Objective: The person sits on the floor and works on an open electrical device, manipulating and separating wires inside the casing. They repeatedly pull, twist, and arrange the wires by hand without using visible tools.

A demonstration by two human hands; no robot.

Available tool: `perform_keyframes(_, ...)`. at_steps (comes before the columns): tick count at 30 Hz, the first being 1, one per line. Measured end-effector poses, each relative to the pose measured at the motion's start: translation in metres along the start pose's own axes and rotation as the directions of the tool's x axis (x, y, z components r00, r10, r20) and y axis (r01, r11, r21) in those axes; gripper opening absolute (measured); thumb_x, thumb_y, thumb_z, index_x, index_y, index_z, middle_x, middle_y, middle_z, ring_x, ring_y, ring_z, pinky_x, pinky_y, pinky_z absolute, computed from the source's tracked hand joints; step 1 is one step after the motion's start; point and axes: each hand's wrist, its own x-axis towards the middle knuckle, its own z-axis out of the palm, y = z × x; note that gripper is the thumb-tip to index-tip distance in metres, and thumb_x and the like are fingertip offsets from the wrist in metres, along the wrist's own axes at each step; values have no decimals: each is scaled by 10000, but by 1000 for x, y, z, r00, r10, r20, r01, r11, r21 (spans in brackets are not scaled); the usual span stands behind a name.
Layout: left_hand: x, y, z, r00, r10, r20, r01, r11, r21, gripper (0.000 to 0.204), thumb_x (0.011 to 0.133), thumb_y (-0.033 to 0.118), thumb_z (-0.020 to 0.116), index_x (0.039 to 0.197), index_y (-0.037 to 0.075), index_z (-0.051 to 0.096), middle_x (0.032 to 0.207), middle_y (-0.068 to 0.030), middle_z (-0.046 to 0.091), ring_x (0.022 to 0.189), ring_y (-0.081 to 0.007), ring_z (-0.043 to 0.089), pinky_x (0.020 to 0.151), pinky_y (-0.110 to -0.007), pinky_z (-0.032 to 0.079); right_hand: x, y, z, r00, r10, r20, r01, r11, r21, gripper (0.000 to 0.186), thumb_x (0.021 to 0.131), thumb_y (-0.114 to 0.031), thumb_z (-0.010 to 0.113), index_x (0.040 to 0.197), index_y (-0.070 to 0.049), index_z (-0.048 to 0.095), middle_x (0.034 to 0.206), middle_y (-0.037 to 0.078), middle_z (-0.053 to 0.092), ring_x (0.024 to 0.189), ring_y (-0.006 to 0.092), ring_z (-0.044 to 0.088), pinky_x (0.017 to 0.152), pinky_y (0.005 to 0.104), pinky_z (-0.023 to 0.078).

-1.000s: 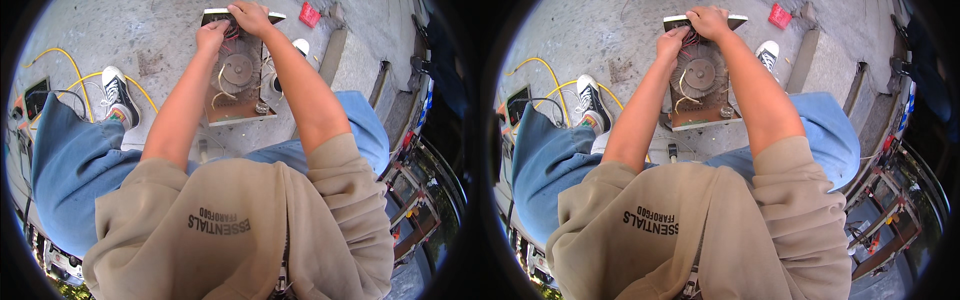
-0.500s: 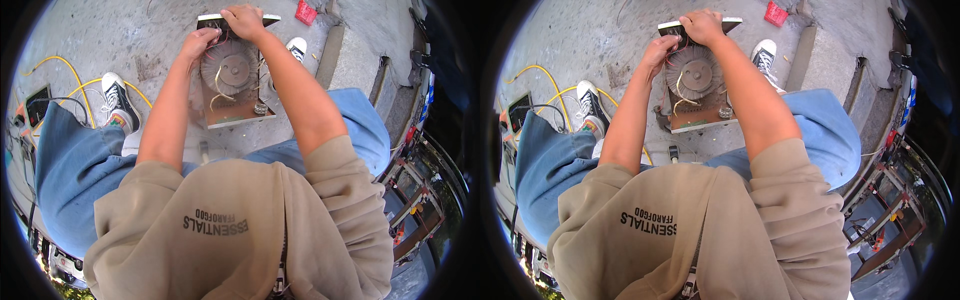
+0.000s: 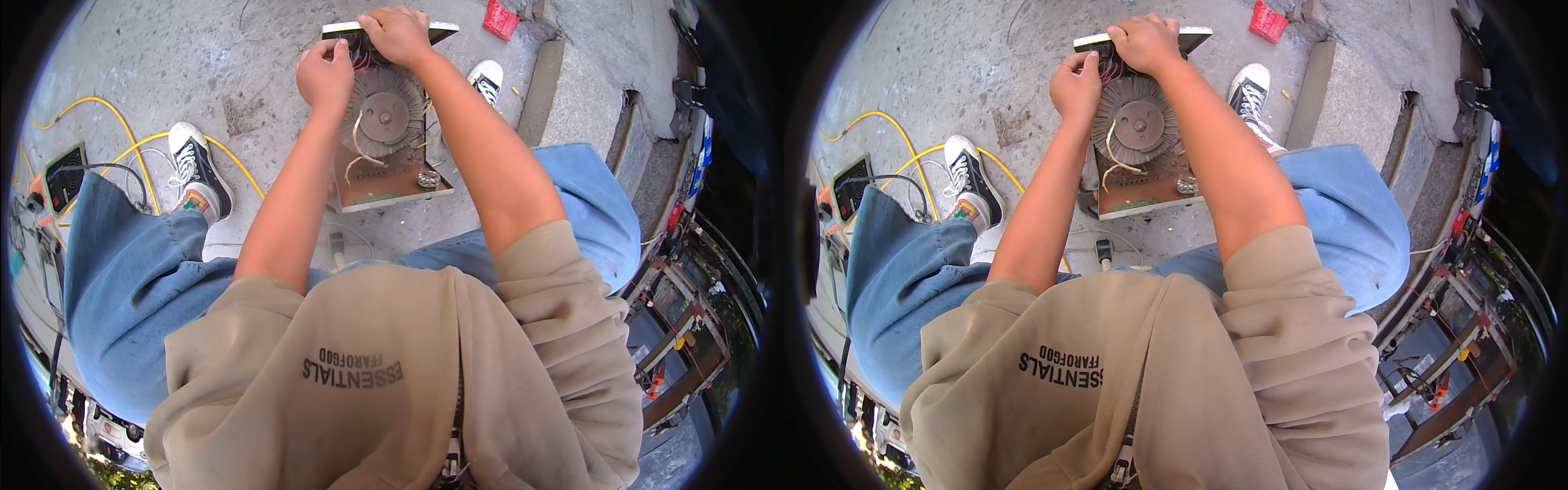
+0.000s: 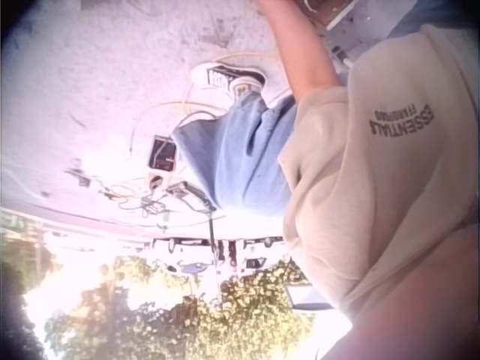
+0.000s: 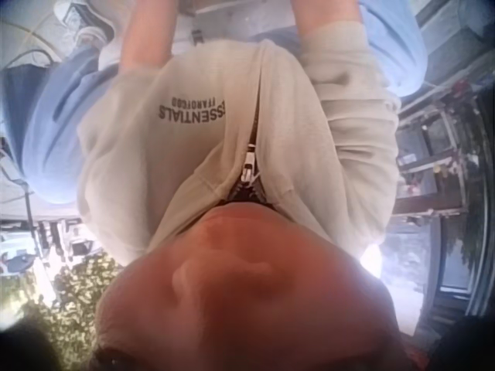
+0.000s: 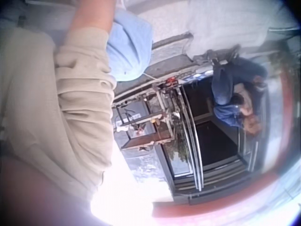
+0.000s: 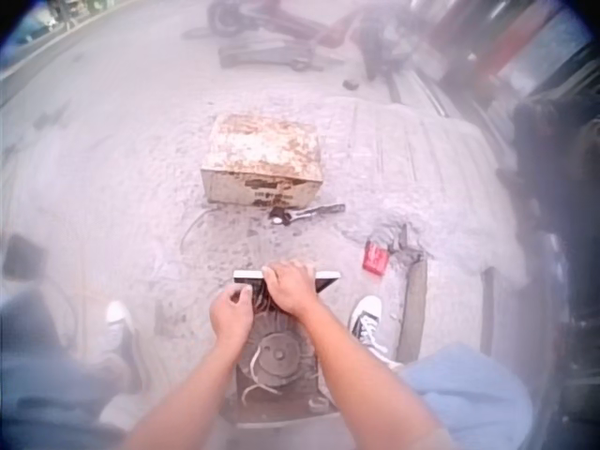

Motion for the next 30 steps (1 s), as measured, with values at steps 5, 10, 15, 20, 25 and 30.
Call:
perform_keyframes(5, 5, 5, 5, 948, -255, 188, 315, 816, -484, 245, 913, 226, 624, 843, 6, 707, 699, -24, 632, 579, -95, 526, 552, -219, 395, 0, -6, -3, 1000, 4, 14, -4, 1000, 3, 394, 953, -417, 418, 994, -180, 731, 1061, 35, 690, 1089, 248, 547, 976, 437, 284)
perform_keyframes(10, 10, 30, -9, 854, -382, 354, 521, 612, -595, 233, 921, 194, 613, 771, 17, 640, 678, 8, 578, 566, -72, 457, 526, -242, 358, -1, -5, -3, 1000, 9, -19, -9, 1000, -14, 399, 956, -423, 417, 995, -182, 732, 1071, 33, 686, 1082, 251, 547, 976, 439, 282)
perform_keyframes(15, -3, 20, 6, 954, -268, 134, 297, 794, -530, 262, 930, 194, 601, 733, 23, 600, 671, 15, 552, 600, -72, 450, 547, -273, 368, -7, -6, -4, 1000, -18, -11, 18, 1000, -13, 407, 964, -436, 411, 996, -185, 730, 1077, 38, 679, 1087, 263, 539, 980, 439, 278)
perform_keyframes(20, -11, 12, 11, 962, -257, 92, 270, 849, -454, 275, 930, 212, 586, 740, 14, 591, 656, -19, 563, 590, -100, 468, 560, -306, 395, -9, -8, -13, 998, -27, 54, 30, 998, -46, 417, 975, -446, 393, 1020, -190, 720, 1085, 43, 676, 1103, 274, 530, 983, 452, 273)
perform_keyframes(25, -5, 22, 4, 908, -355, 223, 416, 691, -591, 236, 968, 220, 518, 821, 44, 575, 612, 40, 452, 530, -63, 389, 484, -240, 315, -6, -10, -13, 997, 9, 73, -6, 999, -42, 429, 978, -453, 380, 1041, -191, 713, 1098, 42, 672, 1112, 277, 530, 975, 461, 278)
perform_keyframes(30, -13, 11, 1, 917, -217, 336, 383, 717, -583, 233, 978, 227, 458, 891, 36, 559, 640, 39, 444, 523, -64, 351, 480, -231, 285, -5, -10, -11, 999, 5, 47, -4, 999, -37, 430, 975, -458, 380, 1049, -191, 709, 1107, 44, 669, 1117, 275, 529, 971, 465, 283)
